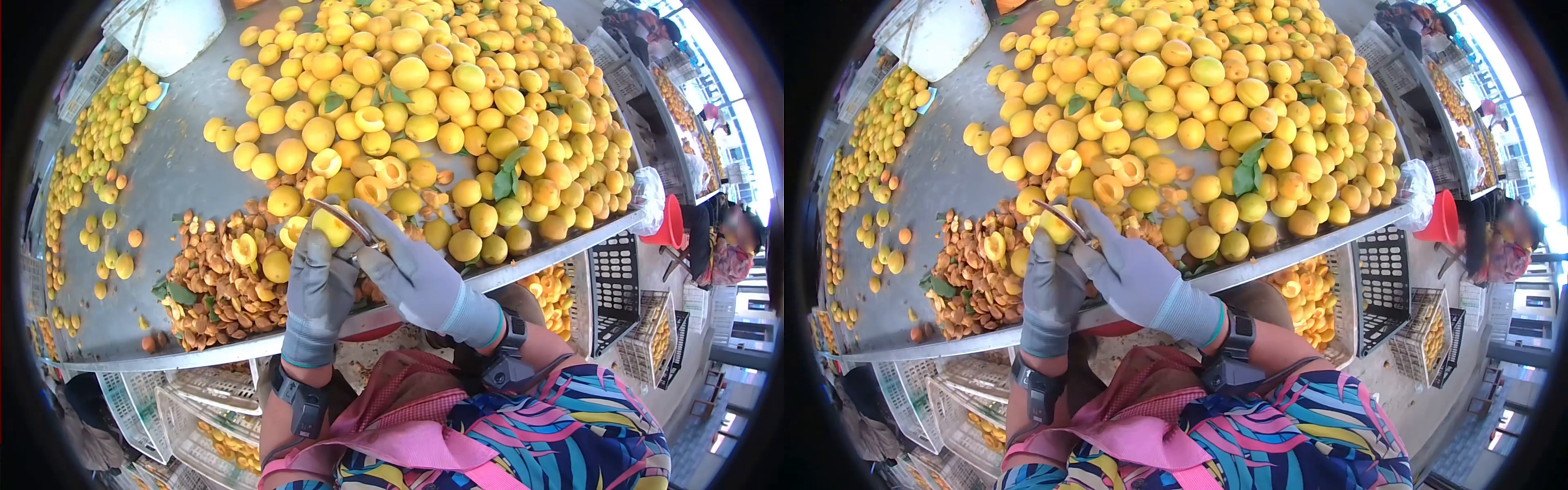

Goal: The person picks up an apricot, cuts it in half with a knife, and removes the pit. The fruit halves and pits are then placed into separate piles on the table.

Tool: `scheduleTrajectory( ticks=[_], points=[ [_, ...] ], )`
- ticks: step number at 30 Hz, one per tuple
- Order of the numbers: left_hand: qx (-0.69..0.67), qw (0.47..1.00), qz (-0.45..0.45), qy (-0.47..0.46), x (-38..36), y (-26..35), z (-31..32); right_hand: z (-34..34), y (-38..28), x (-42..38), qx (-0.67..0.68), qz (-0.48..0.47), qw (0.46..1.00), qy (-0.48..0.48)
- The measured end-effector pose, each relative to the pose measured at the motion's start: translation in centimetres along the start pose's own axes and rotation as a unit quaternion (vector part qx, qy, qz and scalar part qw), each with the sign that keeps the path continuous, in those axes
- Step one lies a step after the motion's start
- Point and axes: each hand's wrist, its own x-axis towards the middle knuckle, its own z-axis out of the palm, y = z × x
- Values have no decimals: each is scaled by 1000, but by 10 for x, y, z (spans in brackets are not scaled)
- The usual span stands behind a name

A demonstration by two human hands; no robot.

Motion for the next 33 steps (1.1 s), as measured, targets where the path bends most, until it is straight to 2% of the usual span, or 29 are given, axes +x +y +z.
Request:
scheduleTrajectory(
  ticks=[2,5,6,8,11,15,17,18,21,23,27,29,30,32,33],
  points=[
    [-28,999,-16,-3,0,1,2,-6,-16,3,-31,147,985,-85],
    [2,999,-29,-13,0,-1,-4,-7,-28,7,-67,202,972,-103],
    [1,1000,-28,-12,0,-1,-5,-4,-25,5,-68,202,971,-104],
    [3,999,-34,-27,-1,-1,-8,3,-13,0,-111,99,988,-44],
    [-27,999,-39,-2,-4,3,-9,6,-7,-3,-154,74,984,-46],
    [37,999,8,-9,-3,7,-8,-1,-16,0,-136,95,983,-73],
    [135,990,35,-15,-2,10,-14,-5,-18,1,-133,122,977,-114],
    [135,990,34,-15,-2,10,-15,-6,-18,1,-133,123,977,-114],
    [113,993,30,-36,-1,8,-15,-4,-15,0,-139,95,981,-96],
    [-18,998,-22,-48,-1,5,-16,2,-9,0,-110,44,992,-51],
    [-32,997,-68,-6,-5,8,-12,0,-14,-1,-148,72,985,-55],
    [86,996,-9,-32,-4,14,-14,-6,-14,0,-127,65,986,-91],
    [86,996,-9,-30,-4,20,-14,-8,-14,2,-125,66,986,-93],
    [339,939,22,-53,-3,34,-14,-10,-14,4,-183,68,973,-124],
    [341,938,20,-54,-3,33,-18,-9,-13,4,-181,69,973,-123]
  ],
)
